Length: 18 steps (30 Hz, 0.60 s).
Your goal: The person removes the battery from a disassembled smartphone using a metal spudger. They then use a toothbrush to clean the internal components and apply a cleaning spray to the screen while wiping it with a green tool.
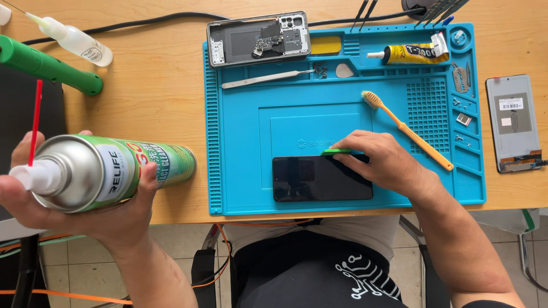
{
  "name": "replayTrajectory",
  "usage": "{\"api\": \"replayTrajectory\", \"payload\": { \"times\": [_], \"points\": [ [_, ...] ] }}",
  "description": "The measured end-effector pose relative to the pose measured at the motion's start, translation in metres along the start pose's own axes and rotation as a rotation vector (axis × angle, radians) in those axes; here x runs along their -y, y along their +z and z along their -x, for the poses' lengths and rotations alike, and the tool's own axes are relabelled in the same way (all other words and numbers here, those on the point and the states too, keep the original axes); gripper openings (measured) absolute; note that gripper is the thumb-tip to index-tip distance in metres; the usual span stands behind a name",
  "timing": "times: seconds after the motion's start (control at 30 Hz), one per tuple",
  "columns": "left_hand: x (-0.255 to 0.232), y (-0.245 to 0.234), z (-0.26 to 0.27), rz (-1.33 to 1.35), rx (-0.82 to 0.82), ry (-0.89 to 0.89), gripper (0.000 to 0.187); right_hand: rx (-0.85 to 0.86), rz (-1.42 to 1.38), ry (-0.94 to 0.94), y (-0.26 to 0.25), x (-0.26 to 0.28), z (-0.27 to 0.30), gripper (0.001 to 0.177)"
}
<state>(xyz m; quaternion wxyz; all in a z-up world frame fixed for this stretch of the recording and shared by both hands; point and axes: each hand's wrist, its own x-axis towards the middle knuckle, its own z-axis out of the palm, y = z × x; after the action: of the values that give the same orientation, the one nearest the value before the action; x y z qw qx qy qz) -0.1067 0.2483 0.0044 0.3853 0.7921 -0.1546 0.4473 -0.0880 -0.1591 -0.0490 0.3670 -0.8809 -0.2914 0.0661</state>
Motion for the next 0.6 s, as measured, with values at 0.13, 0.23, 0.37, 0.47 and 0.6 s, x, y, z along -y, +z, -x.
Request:
{"api": "replayTrajectory", "payload": {
  "times": [0.13, 0.23, 0.37, 0.47, 0.6],
  "points": [
    [-0.005, 0.001, 0.000, 0.010, 0.007, -0.010, 0.114, 0.053, 0.043, 0.022, -0.001, -0.005, -0.002, 0.020],
    [0.030, -0.023, 0.081, 0.030, -0.534, 0.196, 0.118, 0.026, 0.027, -0.008, 0.000, -0.005, 0.000, 0.020],
    [-0.060, 0.041, 0.072, -0.096, 0.063, 0.177, 0.080, 0.015, 0.001, -0.045, -0.002, -0.001, -0.003, 0.017],
    [-0.064, 0.066, 0.083, -0.143, 0.851, 0.029, 0.093, 0.009, 0.005, -0.018, 0.000, -0.002, -0.004, 0.019],
    [-0.060, 0.075, 0.085, -0.215, 0.933, 0.078, 0.092, -0.027, 0.039, -0.054, 0.004, 0.001, 0.000, 0.017]
  ]
}}
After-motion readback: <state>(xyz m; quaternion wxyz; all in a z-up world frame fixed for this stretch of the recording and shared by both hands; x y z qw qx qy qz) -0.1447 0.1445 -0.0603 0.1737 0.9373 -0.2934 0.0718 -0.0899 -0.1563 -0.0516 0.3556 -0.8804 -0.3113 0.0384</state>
